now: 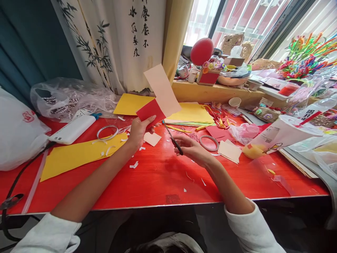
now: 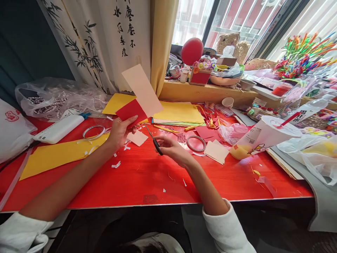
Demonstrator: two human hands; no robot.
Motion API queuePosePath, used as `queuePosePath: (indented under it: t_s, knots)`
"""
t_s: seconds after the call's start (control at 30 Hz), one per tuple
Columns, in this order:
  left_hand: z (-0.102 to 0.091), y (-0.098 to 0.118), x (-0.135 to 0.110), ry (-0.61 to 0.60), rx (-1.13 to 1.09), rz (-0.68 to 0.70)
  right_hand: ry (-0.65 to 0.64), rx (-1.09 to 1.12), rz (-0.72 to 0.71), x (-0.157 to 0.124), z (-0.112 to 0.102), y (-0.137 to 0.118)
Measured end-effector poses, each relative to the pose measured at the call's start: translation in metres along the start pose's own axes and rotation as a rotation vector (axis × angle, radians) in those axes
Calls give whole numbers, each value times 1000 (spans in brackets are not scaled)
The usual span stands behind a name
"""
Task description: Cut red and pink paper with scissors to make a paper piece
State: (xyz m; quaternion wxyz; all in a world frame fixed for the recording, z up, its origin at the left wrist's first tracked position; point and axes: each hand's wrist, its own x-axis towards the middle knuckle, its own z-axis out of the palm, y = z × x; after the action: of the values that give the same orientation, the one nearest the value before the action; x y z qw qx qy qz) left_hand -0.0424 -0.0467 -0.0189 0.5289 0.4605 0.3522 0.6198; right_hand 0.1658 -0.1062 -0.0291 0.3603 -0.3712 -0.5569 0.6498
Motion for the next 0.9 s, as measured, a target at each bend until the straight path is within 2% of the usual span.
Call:
queuePosePath:
  t_s: [0.1, 0.17, 0.3, 0.5, 0.9]
  knots:
    - [0, -1, 0, 12, -20, -6, -26, 195, -20, 3, 5, 5]
    - [1, -1, -1, 3, -23, -14, -36, 215, -41, 3, 6, 8]
    - [5, 0, -6, -32, -9, -30, -25, 73, -91, 4, 3, 11]
    - [9, -1, -11, -76, 29, -40, 222, -188, -82, 7, 2, 8]
    - [16, -7, -22, -197, 113, -55, 238, -172, -45, 1, 5, -4]
